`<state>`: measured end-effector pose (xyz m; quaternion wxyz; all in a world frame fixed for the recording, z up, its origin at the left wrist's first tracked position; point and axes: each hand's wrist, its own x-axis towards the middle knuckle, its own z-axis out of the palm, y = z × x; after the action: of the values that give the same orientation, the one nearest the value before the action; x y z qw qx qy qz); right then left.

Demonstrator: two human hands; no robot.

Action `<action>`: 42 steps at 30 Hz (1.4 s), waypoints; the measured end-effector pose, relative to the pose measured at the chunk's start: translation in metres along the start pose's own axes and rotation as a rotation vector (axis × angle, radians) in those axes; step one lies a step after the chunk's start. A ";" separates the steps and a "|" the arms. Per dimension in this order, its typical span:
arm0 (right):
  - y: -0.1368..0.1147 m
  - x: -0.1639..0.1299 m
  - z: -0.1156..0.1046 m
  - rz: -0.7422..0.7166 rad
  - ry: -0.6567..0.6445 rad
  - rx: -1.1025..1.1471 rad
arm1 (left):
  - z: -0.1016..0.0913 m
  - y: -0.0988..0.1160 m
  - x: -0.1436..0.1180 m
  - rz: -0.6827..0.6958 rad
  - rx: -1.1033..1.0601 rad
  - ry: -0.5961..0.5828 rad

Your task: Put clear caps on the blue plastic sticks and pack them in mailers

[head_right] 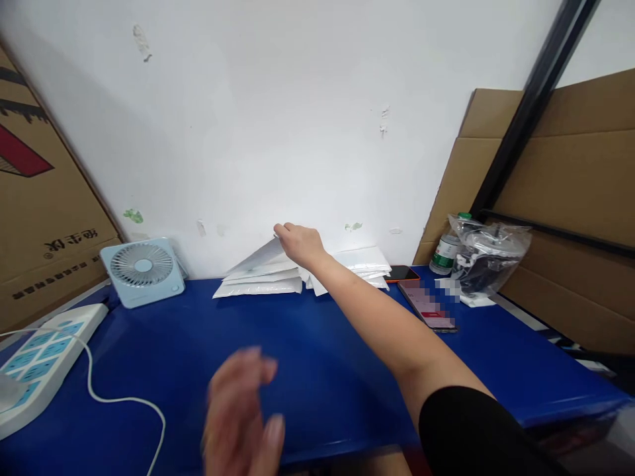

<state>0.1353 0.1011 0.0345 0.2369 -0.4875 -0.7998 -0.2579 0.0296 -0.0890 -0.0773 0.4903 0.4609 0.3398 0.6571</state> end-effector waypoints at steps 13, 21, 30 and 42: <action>0.018 -0.216 -0.030 -0.232 -0.161 0.566 | 0.014 0.011 0.054 -0.173 -0.568 0.438; 0.049 -0.233 0.006 0.324 -0.388 0.845 | 0.050 -0.010 0.069 -0.034 -0.525 0.309; 0.043 -0.223 0.026 0.236 -0.431 0.590 | 0.052 0.002 0.071 0.102 -0.312 0.167; 0.042 -0.225 0.018 0.200 -0.469 0.503 | 0.040 0.061 0.092 0.222 -0.114 0.081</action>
<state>0.2636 -0.0191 -0.1133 0.1834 -0.5355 -0.8193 0.0907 0.0382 -0.0190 0.0167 0.4259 0.4402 0.2682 0.7436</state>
